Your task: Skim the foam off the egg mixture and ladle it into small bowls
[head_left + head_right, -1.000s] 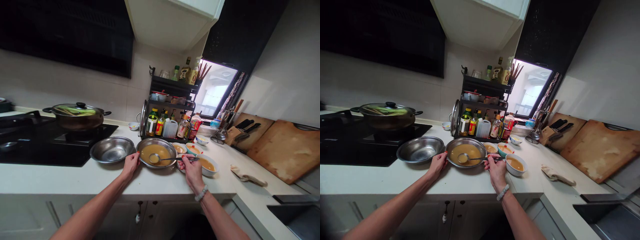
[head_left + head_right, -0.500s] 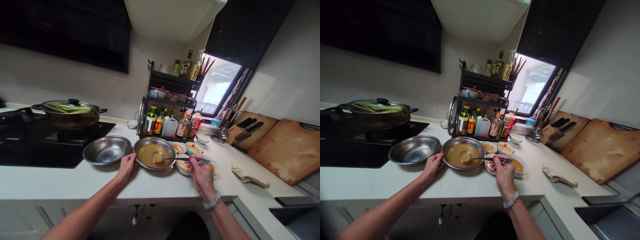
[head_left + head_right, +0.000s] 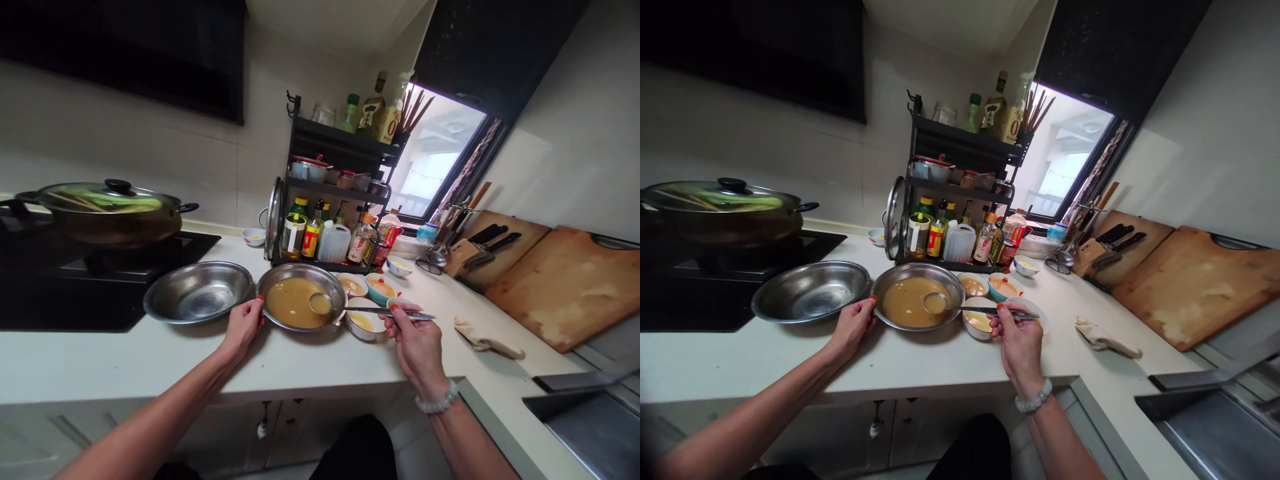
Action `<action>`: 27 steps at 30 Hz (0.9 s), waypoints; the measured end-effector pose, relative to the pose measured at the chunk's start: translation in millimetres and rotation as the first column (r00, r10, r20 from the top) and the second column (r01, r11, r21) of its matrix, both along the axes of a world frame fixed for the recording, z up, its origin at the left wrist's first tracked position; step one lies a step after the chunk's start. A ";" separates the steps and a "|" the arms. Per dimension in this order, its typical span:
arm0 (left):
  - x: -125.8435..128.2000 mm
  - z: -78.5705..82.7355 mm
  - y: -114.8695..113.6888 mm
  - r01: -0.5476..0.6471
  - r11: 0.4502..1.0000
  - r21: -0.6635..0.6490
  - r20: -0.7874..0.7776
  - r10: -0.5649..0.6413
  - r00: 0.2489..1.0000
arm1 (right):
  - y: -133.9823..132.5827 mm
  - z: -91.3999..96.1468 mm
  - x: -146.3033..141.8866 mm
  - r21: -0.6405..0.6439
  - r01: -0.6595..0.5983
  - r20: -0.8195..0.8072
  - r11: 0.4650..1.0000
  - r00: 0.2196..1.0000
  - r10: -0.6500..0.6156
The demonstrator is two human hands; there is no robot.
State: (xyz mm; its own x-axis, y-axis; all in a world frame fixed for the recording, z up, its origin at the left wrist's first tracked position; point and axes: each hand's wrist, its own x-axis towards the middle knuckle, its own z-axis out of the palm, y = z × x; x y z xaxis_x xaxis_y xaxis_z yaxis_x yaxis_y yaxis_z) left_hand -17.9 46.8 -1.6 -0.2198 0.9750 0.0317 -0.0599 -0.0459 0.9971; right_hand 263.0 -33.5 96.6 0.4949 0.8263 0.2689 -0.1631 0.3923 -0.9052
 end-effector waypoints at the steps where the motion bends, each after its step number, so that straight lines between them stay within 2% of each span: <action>1: -0.2 -0.4 0.3 -0.001 1.000 0.001 0.001 0.001 1.000 | -1.3 1.2 2.3 0.001 0.002 -0.012 1.000 1.000 -0.002; 5: -0.7 -1.4 1.4 -0.006 1.000 -0.013 -0.008 0.006 1.000 | -8.1 7.3 16.9 0.019 0.041 -0.025 0.999 0.999 -0.041; 11: 0.7 3.7 -1.2 -0.011 1.000 -0.017 -0.008 0.011 1.000 | -18.8 12.7 47.3 0.068 0.157 0.062 0.985 0.985 -0.161; 14: 0.7 5.7 -2.8 -0.019 1.000 -0.015 -0.018 0.019 1.000 | -25.8 9.9 60.1 0.089 0.224 0.180 0.970 0.955 -0.237; 17: 0.5 5.7 -2.9 -0.021 1.000 -0.016 -0.023 0.020 1.000 | -35.3 3.3 67.3 0.109 0.252 0.401 0.962 0.874 -0.274; 21: 0.4 4.5 -1.8 -0.018 1.000 -0.020 -0.021 0.017 1.000 | -47.4 -9.9 69.2 0.195 0.186 0.625 0.963 0.734 -0.268; 25: 0.0 2.5 -0.8 -0.017 1.000 -0.010 -0.028 0.016 0.999 | -53.8 -18.7 66.8 0.313 0.026 0.733 0.949 0.629 -0.260; 27: 0.0 1.5 -0.4 -0.020 1.000 -0.010 -0.023 0.020 1.000 | -53.7 -18.7 61.4 0.370 -0.046 0.753 0.928 0.600 -0.270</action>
State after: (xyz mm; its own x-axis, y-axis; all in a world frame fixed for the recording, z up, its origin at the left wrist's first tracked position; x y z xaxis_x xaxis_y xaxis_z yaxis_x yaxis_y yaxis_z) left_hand -17.9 46.4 -0.1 -0.2384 0.9708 0.0265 -0.0363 -0.0362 0.9987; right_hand 324.5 -87.2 77.9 0.0442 0.5642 0.8244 0.6074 0.6400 -0.4706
